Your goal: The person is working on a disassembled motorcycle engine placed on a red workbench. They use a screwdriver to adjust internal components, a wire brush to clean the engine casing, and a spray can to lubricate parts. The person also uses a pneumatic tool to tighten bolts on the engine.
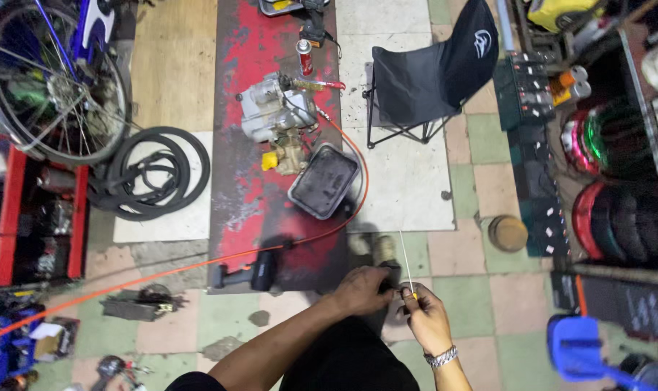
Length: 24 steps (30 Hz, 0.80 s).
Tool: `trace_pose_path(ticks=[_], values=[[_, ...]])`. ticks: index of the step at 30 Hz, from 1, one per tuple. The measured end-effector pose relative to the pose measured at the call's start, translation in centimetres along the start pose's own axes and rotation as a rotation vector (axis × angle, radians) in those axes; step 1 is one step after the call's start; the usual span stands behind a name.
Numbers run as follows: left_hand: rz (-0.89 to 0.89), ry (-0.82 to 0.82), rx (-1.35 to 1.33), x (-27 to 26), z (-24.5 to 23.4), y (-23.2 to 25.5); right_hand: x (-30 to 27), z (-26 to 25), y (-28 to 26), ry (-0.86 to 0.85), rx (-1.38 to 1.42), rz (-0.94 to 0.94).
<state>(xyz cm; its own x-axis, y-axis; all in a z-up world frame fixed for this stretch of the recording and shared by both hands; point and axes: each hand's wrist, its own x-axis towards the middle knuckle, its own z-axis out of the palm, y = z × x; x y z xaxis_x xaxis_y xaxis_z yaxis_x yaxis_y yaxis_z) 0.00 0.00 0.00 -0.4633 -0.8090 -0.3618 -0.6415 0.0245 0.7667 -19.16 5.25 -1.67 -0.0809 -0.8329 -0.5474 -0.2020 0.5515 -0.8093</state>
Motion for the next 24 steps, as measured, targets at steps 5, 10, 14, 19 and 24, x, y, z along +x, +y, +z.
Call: trace_pose_path(ticks=[5, 10, 14, 19, 24], values=[[-0.027, 0.165, -0.184, 14.4, 0.9, 4.4, 12.3, -11.1, -5.1, -0.106, -0.155, -0.074], [-0.099, 0.238, -0.204, 24.2, -4.0, 9.5, 24.3, -18.2, -11.7, -0.200, -0.153, -0.075], [-0.220, 0.315, -0.173, 31.4, -8.4, 9.0, 35.3, -19.6, -15.5, -0.246, -0.207, 0.032], [-0.554, 0.391, -0.263, 38.8, -11.7, 5.6, 47.9, -19.4, -21.3, -0.553, -0.361, -0.155], [-0.733, 0.590, -0.373, 43.3, -14.6, 4.6, 55.7, -16.7, -30.0, -0.720, -0.558, -0.187]])
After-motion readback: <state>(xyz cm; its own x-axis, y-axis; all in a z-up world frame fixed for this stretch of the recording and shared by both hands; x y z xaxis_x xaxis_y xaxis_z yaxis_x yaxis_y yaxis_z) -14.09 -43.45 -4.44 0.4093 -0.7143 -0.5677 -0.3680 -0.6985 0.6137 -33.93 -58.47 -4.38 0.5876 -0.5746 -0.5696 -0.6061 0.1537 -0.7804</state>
